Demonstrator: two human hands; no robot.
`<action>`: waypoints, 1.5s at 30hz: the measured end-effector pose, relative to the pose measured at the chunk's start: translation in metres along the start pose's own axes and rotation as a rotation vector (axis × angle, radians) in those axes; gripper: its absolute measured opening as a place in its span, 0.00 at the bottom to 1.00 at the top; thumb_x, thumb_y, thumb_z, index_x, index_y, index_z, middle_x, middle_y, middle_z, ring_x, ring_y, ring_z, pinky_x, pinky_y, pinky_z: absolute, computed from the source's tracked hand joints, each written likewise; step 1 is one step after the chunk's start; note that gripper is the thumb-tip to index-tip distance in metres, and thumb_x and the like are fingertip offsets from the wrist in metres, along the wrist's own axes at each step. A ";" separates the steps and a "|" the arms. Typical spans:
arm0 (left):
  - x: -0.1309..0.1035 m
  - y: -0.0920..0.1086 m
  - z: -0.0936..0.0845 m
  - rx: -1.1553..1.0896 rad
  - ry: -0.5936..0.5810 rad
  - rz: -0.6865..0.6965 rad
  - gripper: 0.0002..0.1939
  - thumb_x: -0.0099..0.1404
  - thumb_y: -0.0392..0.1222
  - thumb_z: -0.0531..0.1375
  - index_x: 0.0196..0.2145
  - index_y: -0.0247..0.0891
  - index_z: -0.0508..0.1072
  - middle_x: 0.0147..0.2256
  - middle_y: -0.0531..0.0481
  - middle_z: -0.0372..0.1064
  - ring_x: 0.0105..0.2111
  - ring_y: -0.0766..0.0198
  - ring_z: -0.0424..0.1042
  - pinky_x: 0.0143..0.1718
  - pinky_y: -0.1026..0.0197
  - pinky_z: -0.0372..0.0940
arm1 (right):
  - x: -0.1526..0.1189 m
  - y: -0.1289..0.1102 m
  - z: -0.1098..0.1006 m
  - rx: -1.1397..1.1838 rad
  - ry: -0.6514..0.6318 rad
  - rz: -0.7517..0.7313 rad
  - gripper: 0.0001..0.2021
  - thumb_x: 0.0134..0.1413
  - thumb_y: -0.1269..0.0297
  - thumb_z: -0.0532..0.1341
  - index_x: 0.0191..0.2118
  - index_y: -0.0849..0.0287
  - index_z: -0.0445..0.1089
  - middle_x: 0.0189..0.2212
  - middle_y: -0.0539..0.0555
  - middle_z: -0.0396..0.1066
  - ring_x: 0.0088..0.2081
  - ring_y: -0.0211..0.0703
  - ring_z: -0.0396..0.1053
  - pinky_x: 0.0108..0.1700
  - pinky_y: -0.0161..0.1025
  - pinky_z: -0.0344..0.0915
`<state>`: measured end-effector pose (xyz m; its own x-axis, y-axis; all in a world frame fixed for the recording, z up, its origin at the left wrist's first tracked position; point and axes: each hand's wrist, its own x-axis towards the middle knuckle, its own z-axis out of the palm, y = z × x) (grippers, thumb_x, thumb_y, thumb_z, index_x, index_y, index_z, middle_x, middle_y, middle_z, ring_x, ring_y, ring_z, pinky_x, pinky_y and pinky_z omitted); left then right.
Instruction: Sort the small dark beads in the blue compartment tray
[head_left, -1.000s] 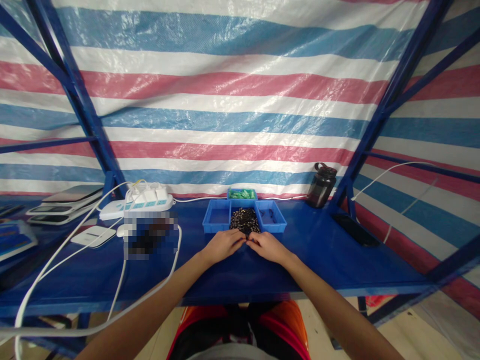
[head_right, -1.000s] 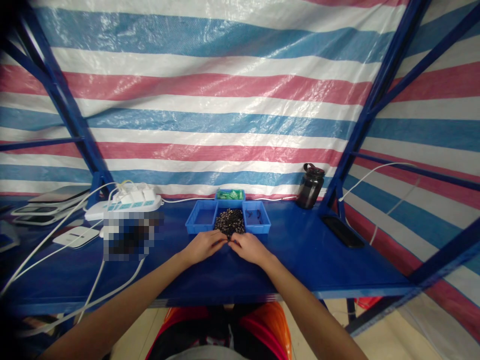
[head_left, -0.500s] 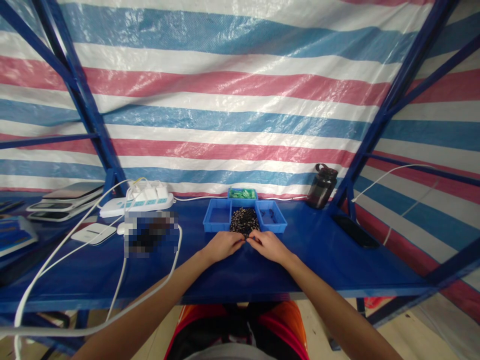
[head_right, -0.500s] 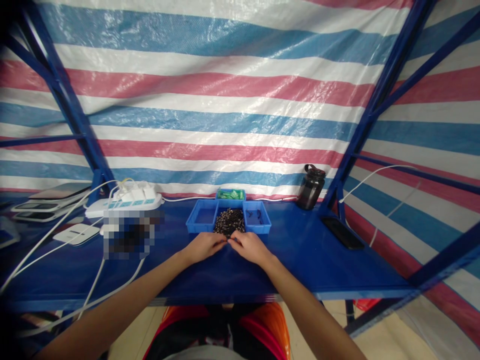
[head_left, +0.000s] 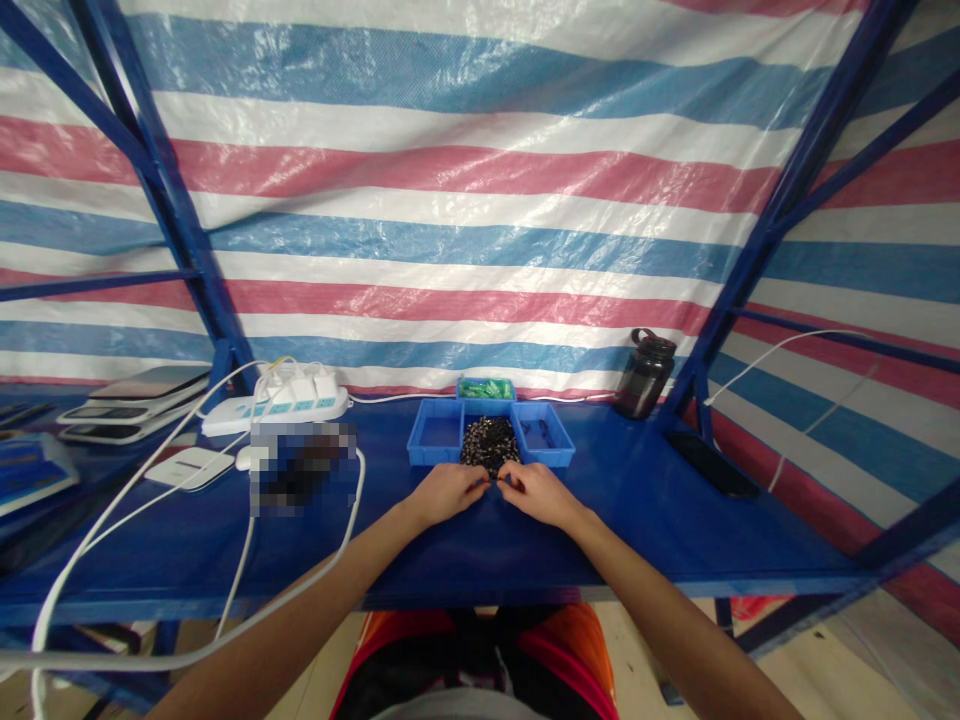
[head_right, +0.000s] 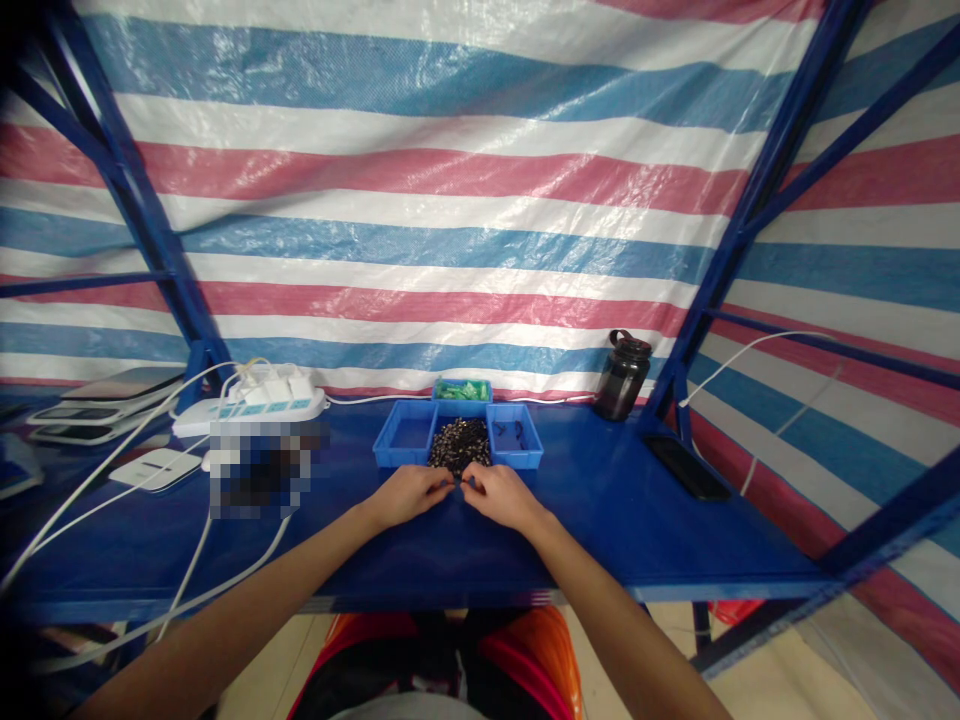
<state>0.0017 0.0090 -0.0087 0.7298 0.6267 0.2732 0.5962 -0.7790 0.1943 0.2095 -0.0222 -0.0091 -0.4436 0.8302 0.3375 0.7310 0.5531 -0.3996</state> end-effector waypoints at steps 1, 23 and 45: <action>0.000 -0.001 0.001 -0.009 0.004 -0.001 0.09 0.68 0.43 0.52 0.37 0.41 0.70 0.31 0.53 0.72 0.30 0.65 0.70 0.29 0.67 0.57 | 0.000 0.001 0.001 0.015 0.000 0.004 0.04 0.55 0.67 0.57 0.37 0.58 0.68 0.20 0.45 0.66 0.23 0.34 0.63 0.27 0.30 0.51; -0.003 0.005 -0.010 -0.066 0.097 0.050 0.11 0.70 0.42 0.47 0.40 0.39 0.67 0.35 0.50 0.69 0.35 0.65 0.70 0.36 0.66 0.61 | -0.002 -0.003 -0.004 -0.036 -0.020 -0.003 0.06 0.58 0.66 0.55 0.40 0.57 0.68 0.21 0.46 0.67 0.23 0.36 0.64 0.27 0.31 0.51; -0.001 0.005 0.000 -0.041 -0.002 0.110 0.10 0.69 0.41 0.48 0.36 0.38 0.67 0.34 0.50 0.68 0.35 0.65 0.69 0.36 0.66 0.60 | -0.004 -0.004 -0.007 -0.053 0.050 -0.059 0.07 0.60 0.63 0.54 0.41 0.56 0.66 0.21 0.46 0.66 0.25 0.36 0.66 0.29 0.32 0.55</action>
<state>0.0038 0.0050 -0.0078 0.7910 0.5372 0.2928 0.4983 -0.8433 0.2013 0.2121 -0.0281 -0.0025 -0.4615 0.7911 0.4016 0.7313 0.5955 -0.3327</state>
